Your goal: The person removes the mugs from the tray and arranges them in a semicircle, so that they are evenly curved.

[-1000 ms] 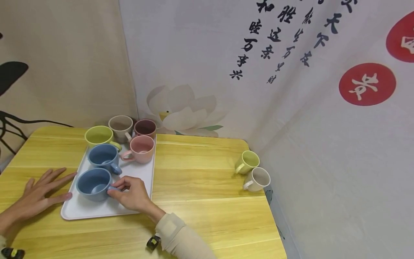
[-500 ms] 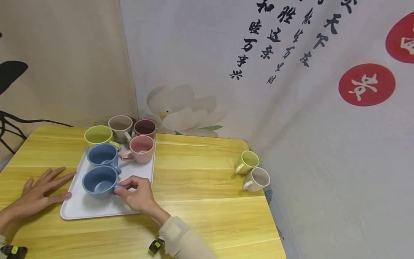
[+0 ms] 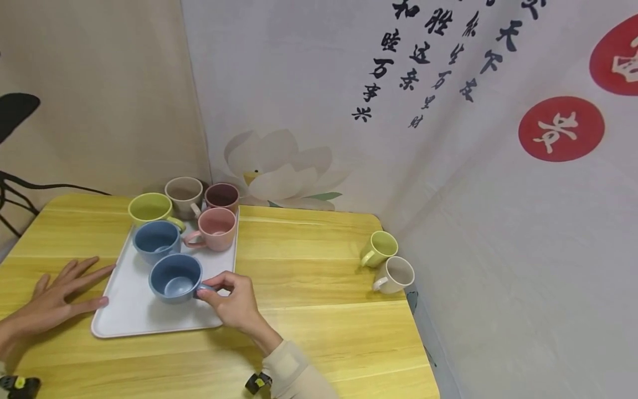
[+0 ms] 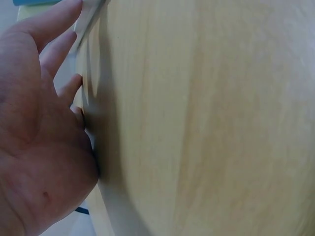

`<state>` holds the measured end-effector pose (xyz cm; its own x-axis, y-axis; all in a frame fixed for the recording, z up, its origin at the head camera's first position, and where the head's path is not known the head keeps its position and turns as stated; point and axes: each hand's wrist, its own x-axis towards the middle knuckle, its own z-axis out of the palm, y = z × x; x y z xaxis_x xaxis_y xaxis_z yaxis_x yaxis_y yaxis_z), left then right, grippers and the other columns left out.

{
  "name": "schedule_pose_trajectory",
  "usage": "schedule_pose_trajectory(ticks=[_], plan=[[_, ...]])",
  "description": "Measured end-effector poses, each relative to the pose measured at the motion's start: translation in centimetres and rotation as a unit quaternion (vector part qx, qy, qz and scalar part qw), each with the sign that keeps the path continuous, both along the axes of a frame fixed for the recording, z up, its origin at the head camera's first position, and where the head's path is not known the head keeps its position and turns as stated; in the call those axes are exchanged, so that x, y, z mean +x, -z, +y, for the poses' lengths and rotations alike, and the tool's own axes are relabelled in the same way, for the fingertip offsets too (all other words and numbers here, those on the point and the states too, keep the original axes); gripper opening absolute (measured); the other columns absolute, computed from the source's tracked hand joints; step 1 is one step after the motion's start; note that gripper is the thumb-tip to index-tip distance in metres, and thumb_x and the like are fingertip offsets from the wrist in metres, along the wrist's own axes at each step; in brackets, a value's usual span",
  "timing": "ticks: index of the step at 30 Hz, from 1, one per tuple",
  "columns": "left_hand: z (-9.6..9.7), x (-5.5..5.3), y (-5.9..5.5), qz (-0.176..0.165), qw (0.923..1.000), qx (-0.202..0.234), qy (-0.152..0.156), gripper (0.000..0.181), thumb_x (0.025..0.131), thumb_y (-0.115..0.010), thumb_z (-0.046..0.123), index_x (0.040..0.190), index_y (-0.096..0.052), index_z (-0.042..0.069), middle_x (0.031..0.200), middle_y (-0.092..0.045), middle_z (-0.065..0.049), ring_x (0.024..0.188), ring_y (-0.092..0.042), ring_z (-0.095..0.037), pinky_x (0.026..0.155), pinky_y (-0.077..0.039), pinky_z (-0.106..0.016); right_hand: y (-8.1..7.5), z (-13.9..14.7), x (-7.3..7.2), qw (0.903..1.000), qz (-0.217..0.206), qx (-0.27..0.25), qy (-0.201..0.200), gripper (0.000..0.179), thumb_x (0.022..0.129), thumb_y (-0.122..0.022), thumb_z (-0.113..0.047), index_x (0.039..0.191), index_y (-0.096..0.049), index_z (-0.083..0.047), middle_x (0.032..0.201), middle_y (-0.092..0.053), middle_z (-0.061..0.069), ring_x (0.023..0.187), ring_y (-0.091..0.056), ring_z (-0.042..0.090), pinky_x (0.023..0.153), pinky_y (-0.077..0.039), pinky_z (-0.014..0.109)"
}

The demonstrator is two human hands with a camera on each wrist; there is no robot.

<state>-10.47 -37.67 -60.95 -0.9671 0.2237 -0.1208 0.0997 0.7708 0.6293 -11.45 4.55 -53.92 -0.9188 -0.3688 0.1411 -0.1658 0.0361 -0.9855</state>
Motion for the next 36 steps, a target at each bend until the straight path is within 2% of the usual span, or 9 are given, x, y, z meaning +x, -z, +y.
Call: schedule_pose_trajectory(ticks=[8,13,19,23,24,28,33,36], plan=[[-0.1,-0.1,0.1,0.006,1.0000,0.003,0.004,0.085,0.111,-0.067,0.047,0.179,-0.029,0.012,0.186,0.003,-0.037,0.166,0.027,-0.068,0.116,0.033,-0.091,-0.2,2.6,-0.1,0.9992,-0.007,-0.013,0.038,0.016,0.098,-0.083,0.004,0.109,-0.078,0.014,0.108,-0.078,0.042,0.088,-0.074,-0.002,0.081,-0.062,0.014],[0.0,-0.2,0.0,0.004,0.9999,0.009,0.006,0.085,0.112,-0.067,0.046,0.179,-0.028,0.010,0.185,0.006,-0.038,0.164,0.028,-0.069,0.116,0.034,-0.090,-0.3,3.9,-0.1,0.9957,-0.033,-0.039,0.078,0.018,0.095,-0.083,0.008,0.109,-0.076,0.017,0.107,-0.076,0.042,0.091,-0.077,0.002,0.082,-0.066,0.018],[-0.1,-0.2,-0.1,0.000,1.0000,0.008,0.004,0.086,0.112,-0.067,0.046,0.179,-0.027,0.011,0.185,0.007,-0.038,0.164,0.029,-0.068,0.116,0.034,-0.090,-0.4,5.2,-0.3,0.9843,-0.079,-0.097,0.125,0.019,0.097,-0.078,0.013,0.112,-0.072,0.022,0.111,-0.076,0.039,0.092,-0.080,0.011,0.088,-0.071,0.030],[-0.1,-0.1,0.0,-0.001,1.0000,0.008,0.004,0.086,0.112,-0.067,0.046,0.179,-0.026,0.012,0.185,0.008,-0.037,0.164,0.030,-0.067,0.116,0.034,-0.090,-0.3,6.2,-0.6,0.9752,-0.092,-0.125,0.158,0.021,0.098,-0.077,0.013,0.114,-0.070,0.023,0.113,-0.075,0.039,0.092,-0.081,0.015,0.091,-0.072,0.035],[-0.1,-0.1,0.0,-0.001,1.0000,0.008,0.003,0.086,0.112,-0.068,0.046,0.179,-0.027,0.012,0.186,0.007,-0.037,0.165,0.030,-0.067,0.116,0.034,-0.090,-0.3,6.5,-0.7,0.9732,-0.092,-0.131,0.164,0.021,0.098,-0.077,0.013,0.114,-0.069,0.023,0.112,-0.075,0.038,0.092,-0.081,0.016,0.091,-0.072,0.035],[-0.2,0.0,0.2,-0.001,0.9999,0.010,0.005,0.086,0.112,-0.067,0.046,0.179,-0.027,0.012,0.186,0.007,-0.037,0.165,0.031,-0.066,0.116,0.035,-0.089,-0.3,7.8,-1.0,0.9689,-0.082,-0.143,0.185,0.024,0.099,-0.078,0.010,0.117,-0.068,0.023,0.103,-0.080,0.021,0.090,-0.082,0.016,0.091,-0.072,0.037],[-0.2,-0.1,0.3,0.001,0.9999,0.010,0.003,0.086,0.111,-0.067,0.047,0.179,-0.027,0.013,0.186,0.006,-0.037,0.165,0.030,-0.067,0.116,0.035,-0.089,-0.5,9.1,-1.5,0.9614,-0.072,-0.161,0.211,0.026,0.100,-0.078,0.008,0.120,-0.068,0.023,0.099,-0.080,0.016,0.091,-0.083,0.018,0.092,-0.072,0.041],[-0.2,-0.1,0.3,0.002,0.9999,0.009,0.003,0.086,0.111,-0.067,0.047,0.179,-0.026,0.013,0.185,0.006,-0.037,0.165,0.030,-0.068,0.116,0.035,-0.089,-0.7,9.8,-1.8,0.9554,-0.074,-0.166,0.232,0.025,0.101,-0.078,0.007,0.120,-0.069,0.021,0.096,-0.079,0.013,0.090,-0.083,0.018,0.089,-0.072,0.040]])
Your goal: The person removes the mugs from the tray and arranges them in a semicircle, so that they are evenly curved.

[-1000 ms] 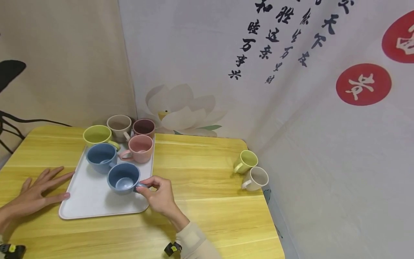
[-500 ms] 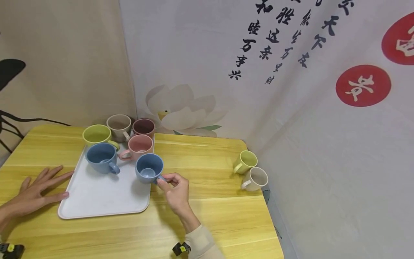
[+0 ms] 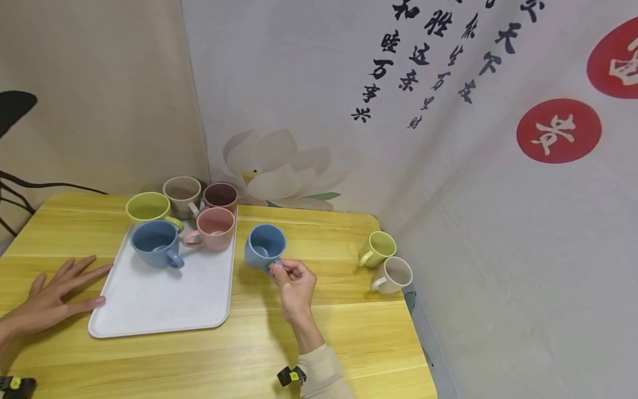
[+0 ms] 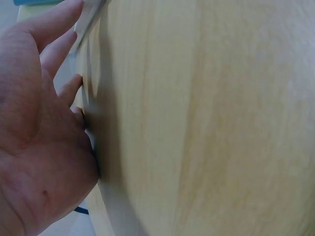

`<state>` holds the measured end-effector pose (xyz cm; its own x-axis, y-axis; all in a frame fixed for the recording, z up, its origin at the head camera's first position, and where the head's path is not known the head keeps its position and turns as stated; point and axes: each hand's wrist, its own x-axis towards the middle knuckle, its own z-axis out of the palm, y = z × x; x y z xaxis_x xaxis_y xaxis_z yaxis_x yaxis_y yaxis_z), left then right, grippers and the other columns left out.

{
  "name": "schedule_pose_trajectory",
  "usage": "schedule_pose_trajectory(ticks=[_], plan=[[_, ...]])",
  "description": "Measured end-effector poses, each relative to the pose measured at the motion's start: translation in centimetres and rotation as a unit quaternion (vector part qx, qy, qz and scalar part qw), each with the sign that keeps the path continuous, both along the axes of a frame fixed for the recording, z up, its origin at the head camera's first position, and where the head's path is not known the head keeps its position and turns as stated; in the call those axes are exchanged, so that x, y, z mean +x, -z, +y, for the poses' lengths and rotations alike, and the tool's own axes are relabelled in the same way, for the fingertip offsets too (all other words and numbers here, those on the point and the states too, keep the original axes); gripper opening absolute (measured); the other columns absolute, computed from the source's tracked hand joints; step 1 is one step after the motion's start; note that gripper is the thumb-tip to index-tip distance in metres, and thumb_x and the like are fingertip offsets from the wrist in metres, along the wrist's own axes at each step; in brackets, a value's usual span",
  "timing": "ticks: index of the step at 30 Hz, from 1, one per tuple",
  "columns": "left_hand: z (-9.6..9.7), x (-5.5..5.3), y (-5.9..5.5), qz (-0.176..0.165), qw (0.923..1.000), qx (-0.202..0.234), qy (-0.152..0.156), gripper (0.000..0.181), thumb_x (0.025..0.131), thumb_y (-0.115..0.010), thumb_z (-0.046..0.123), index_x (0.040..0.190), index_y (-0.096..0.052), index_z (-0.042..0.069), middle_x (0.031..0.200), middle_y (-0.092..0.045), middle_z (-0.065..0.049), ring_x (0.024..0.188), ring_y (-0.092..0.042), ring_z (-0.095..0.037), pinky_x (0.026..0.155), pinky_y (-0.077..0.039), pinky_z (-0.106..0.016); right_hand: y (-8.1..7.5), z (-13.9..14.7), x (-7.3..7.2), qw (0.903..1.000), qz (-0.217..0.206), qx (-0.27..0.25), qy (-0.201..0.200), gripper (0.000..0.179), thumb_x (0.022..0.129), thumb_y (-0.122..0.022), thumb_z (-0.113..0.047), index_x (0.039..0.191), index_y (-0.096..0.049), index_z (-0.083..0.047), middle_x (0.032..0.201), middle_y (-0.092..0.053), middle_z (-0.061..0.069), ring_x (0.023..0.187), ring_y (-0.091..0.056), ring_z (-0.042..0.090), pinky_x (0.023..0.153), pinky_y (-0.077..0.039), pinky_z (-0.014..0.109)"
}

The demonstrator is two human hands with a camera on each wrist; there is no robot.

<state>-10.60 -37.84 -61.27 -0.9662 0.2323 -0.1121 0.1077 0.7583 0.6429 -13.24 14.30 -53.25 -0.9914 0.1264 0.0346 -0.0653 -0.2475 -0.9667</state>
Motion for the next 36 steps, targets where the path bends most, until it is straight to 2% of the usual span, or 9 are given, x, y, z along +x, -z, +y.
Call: schedule_pose_trajectory(ticks=[10,14,21,25,29,36], plan=[[0.0,0.0,0.0,0.001,1.0000,-0.001,0.000,0.087,0.112,-0.067,0.047,0.180,-0.025,0.013,0.185,0.006,-0.037,0.163,0.029,-0.070,0.116,0.036,-0.088,0.2,2.0,-1.0,0.9978,-0.005,-0.019,0.063,0.020,0.102,-0.076,0.007,0.118,-0.069,0.016,0.095,-0.075,0.006,0.093,-0.082,0.021,0.093,-0.072,0.042],[0.0,0.1,-0.1,0.002,1.0000,0.001,0.001,0.086,0.112,-0.067,0.046,0.180,-0.026,0.013,0.185,0.005,-0.038,0.163,0.029,-0.070,0.116,0.037,-0.088,0.4,2.7,-1.6,0.9952,-0.010,-0.024,0.094,0.015,0.103,-0.074,0.007,0.117,-0.070,0.013,0.095,-0.075,0.008,0.095,-0.082,0.023,0.094,-0.072,0.043],[0.1,0.1,-0.2,0.002,1.0000,0.000,0.001,0.087,0.112,-0.068,0.046,0.180,-0.025,0.014,0.185,0.006,-0.038,0.163,0.028,-0.071,0.116,0.036,-0.088,0.6,4.2,-2.8,0.9903,-0.026,-0.024,0.134,0.020,0.106,-0.071,0.005,0.125,-0.070,0.012,0.103,-0.076,0.014,0.102,-0.082,0.028,0.100,-0.070,0.047],[0.2,0.2,-0.3,0.002,1.0000,0.002,0.001,0.087,0.111,-0.068,0.046,0.180,-0.025,0.014,0.185,0.006,-0.038,0.164,0.028,-0.071,0.117,0.037,-0.087,0.7,5.0,-3.4,0.9868,-0.032,-0.020,0.157,0.021,0.107,-0.070,0.005,0.127,-0.070,0.013,0.102,-0.075,0.013,0.099,-0.082,0.024,0.100,-0.070,0.048],[0.2,0.3,-0.4,-0.002,1.0000,0.000,-0.001,0.087,0.112,-0.067,0.046,0.180,-0.025,0.014,0.185,0.006,-0.038,0.164,0.029,-0.070,0.117,0.038,-0.086,0.8,5.9,-3.9,0.9842,-0.034,-0.015,0.173,0.021,0.108,-0.069,0.005,0.128,-0.070,0.012,0.103,-0.076,0.011,0.096,-0.082,0.019,0.097,-0.071,0.042],[0.2,0.2,-0.3,0.000,1.0000,-0.003,0.000,0.086,0.112,-0.067,0.046,0.180,-0.026,0.013,0.185,0.005,-0.039,0.164,0.028,-0.070,0.117,0.037,-0.087,0.7,7.2,-5.1,0.9770,-0.020,-0.029,0.210,0.018,0.107,-0.068,0.008,0.123,-0.069,0.014,0.097,-0.077,0.010,0.090,-0.082,0.018,0.095,-0.072,0.042]])
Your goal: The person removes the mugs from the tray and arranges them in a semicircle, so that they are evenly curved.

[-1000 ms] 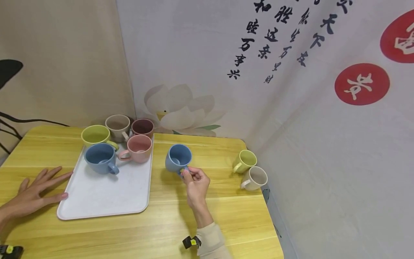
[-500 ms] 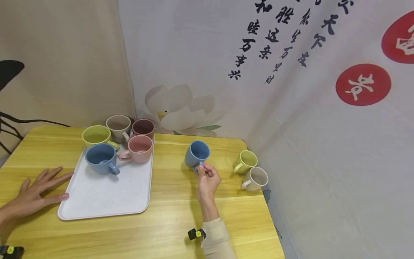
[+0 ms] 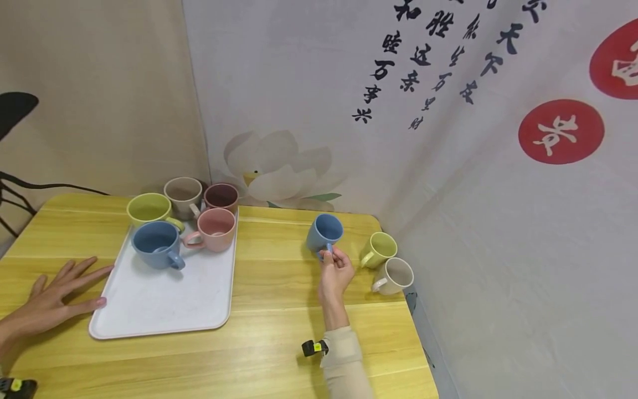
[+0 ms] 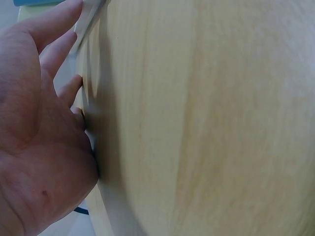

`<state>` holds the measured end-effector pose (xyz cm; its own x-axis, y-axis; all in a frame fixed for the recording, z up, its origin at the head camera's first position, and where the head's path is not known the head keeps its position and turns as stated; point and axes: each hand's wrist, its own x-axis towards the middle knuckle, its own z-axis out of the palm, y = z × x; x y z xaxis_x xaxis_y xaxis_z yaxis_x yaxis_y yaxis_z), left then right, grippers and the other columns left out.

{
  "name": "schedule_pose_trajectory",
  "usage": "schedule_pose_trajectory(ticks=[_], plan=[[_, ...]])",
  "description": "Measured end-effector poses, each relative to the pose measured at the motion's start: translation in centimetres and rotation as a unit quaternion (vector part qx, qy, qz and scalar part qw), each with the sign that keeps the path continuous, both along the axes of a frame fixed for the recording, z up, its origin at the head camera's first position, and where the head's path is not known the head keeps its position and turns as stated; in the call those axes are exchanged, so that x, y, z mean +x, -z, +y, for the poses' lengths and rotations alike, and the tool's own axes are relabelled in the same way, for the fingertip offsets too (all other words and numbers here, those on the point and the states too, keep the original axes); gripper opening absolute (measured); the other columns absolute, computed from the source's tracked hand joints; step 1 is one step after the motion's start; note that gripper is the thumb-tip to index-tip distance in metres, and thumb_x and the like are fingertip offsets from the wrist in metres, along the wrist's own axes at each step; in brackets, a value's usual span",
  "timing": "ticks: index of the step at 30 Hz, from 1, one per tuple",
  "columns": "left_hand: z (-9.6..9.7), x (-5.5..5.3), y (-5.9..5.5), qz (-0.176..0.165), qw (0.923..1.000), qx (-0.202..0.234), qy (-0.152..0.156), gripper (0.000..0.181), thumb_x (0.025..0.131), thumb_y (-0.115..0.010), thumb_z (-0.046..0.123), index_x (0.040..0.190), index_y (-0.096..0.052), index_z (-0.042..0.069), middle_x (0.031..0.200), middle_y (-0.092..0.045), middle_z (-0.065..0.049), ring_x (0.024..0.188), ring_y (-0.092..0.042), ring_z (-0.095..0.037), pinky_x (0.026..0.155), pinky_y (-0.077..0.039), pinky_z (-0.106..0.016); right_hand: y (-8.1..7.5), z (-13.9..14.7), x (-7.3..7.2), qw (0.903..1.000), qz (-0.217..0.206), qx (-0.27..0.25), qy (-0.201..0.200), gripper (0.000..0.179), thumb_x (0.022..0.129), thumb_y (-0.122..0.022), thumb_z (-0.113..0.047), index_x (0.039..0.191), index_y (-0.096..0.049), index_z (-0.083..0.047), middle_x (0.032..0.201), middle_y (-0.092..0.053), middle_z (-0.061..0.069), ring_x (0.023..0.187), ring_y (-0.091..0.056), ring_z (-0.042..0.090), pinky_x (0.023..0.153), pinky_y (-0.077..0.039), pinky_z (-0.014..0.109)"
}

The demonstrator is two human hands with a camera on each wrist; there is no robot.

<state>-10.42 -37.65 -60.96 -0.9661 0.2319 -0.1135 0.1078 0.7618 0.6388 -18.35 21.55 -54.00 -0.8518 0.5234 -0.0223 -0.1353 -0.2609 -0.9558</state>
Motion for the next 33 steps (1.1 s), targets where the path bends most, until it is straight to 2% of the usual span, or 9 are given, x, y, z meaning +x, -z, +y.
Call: schedule_pose_trajectory(ticks=[13,20,27,33], plan=[[0.1,0.1,-0.1,-0.005,1.0000,-0.003,0.000,0.085,0.112,-0.066,0.047,0.179,-0.027,0.012,0.185,0.005,-0.038,0.165,0.028,-0.069,0.116,0.035,-0.089,0.7,1.4,-3.0,0.9957,-0.003,0.004,0.093,0.013,0.103,-0.071,0.012,0.115,-0.073,0.007,0.090,-0.079,0.007,0.086,-0.080,0.015,0.095,-0.071,0.040],[0.1,0.1,-0.3,-0.005,1.0000,0.000,0.000,0.086,0.112,-0.066,0.046,0.180,-0.025,0.013,0.186,0.006,-0.037,0.164,0.029,-0.069,0.116,0.035,-0.089,1.2,2.0,-4.7,0.9929,-0.010,-0.002,0.118,0.015,0.102,-0.072,0.012,0.116,-0.073,0.006,0.088,-0.076,0.004,0.083,-0.079,0.013,0.094,-0.071,0.041],[0.0,0.1,-0.2,-0.009,0.9999,-0.004,-0.001,0.086,0.113,-0.065,0.048,0.180,-0.026,0.012,0.185,0.006,-0.038,0.164,0.029,-0.069,0.116,0.034,-0.090,2.1,2.4,-5.9,0.9904,-0.009,0.000,0.138,0.016,0.101,-0.072,0.013,0.116,-0.072,0.006,0.088,-0.073,0.004,0.086,-0.079,0.017,0.093,-0.070,0.034],[0.0,0.1,0.0,0.004,1.0000,0.007,0.003,0.085,0.111,-0.069,0.044,0.180,-0.028,0.014,0.186,0.004,-0.036,0.165,0.027,-0.069,0.117,0.036,-0.087,2.6,2.4,-6.7,0.9864,-0.005,0.015,0.164,0.016,0.100,-0.072,0.015,0.114,-0.073,0.008,0.088,-0.073,0.004,0.085,-0.078,0.017,0.086,-0.066,0.021]])
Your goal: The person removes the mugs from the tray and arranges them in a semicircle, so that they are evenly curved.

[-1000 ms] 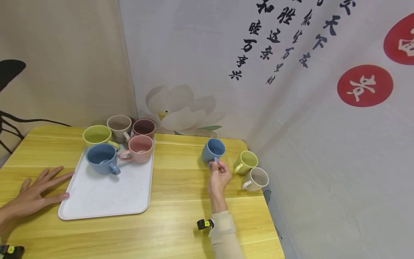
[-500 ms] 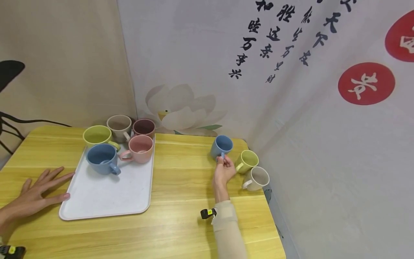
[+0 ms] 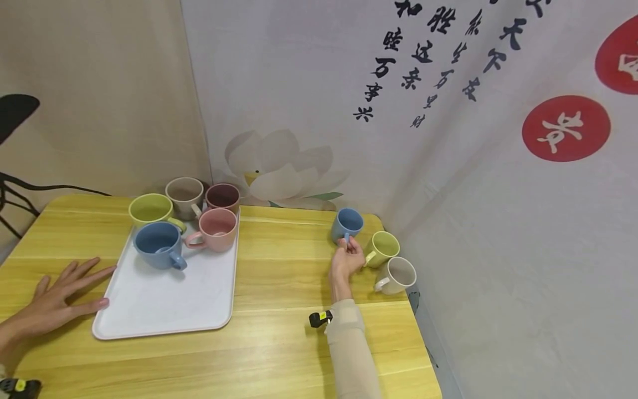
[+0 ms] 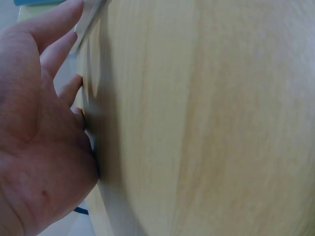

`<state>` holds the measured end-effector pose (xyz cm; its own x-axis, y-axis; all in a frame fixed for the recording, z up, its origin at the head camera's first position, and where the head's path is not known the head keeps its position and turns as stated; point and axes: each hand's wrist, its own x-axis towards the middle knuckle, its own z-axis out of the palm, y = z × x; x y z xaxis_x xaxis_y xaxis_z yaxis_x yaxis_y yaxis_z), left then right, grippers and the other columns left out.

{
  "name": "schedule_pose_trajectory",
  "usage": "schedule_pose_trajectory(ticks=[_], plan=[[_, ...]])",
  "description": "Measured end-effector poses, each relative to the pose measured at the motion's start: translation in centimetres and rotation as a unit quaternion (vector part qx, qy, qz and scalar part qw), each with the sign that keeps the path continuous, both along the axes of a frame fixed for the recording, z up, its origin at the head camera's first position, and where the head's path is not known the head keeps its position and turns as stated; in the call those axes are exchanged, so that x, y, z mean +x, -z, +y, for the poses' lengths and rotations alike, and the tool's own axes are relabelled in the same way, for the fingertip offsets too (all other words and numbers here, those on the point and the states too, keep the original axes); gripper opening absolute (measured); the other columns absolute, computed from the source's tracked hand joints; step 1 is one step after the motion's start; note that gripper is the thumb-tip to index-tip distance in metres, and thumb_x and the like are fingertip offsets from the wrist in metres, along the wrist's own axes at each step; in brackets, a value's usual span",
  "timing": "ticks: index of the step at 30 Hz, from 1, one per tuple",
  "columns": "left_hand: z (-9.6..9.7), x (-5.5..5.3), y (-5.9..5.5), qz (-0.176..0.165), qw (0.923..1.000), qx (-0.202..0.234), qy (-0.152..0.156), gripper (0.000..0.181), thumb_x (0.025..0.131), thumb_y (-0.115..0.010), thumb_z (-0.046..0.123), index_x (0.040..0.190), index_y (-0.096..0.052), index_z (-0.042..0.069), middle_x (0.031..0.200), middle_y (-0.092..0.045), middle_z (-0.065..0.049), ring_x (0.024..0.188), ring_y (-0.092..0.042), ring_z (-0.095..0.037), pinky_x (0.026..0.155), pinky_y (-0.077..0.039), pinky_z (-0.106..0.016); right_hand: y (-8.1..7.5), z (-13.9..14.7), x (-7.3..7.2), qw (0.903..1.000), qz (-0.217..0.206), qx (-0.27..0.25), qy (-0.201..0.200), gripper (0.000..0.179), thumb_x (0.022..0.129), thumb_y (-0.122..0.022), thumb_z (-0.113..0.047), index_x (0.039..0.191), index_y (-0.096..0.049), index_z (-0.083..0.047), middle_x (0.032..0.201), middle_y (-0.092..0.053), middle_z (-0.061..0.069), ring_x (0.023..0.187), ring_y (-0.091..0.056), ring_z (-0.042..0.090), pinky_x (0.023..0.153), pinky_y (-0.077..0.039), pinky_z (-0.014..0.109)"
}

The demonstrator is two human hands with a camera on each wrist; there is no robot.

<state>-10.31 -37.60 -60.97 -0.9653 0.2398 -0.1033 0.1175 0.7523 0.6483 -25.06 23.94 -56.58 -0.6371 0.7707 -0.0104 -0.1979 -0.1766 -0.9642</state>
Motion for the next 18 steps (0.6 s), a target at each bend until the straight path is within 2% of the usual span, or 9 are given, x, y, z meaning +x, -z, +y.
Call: schedule_pose_trajectory(ticks=[5,12,18], plan=[[0.0,0.1,0.1,-0.001,1.0000,0.007,0.000,0.085,0.111,-0.069,0.043,0.180,-0.028,0.015,0.187,0.005,-0.035,0.165,0.027,-0.070,0.117,0.037,-0.087,0.4,0.2,-0.6,0.9998,-0.004,-0.005,0.018,0.016,0.100,-0.072,0.014,0.114,-0.073,0.006,0.092,-0.070,0.007,0.091,-0.077,0.021,0.085,-0.061,0.017],[-0.1,0.1,0.0,0.002,1.0000,0.008,0.000,0.085,0.111,-0.070,0.042,0.180,-0.028,0.016,0.187,0.004,-0.034,0.165,0.027,-0.068,0.117,0.037,-0.087,0.6,0.7,-1.3,0.9989,-0.009,-0.010,0.045,0.014,0.101,-0.072,0.012,0.112,-0.073,0.003,0.095,-0.064,0.004,0.091,-0.068,0.015,0.081,-0.056,0.017],[-0.1,0.0,0.0,-0.014,0.9999,0.001,-0.004,0.085,0.112,-0.067,0.046,0.180,-0.027,0.015,0.187,0.006,-0.035,0.165,0.027,-0.070,0.117,0.037,-0.087,0.7,0.9,-1.8,0.9973,0.003,-0.015,0.071,0.012,0.099,-0.072,0.014,0.106,-0.072,0.005,0.088,-0.063,0.002,0.085,-0.071,0.015,0.082,-0.062,0.023]])
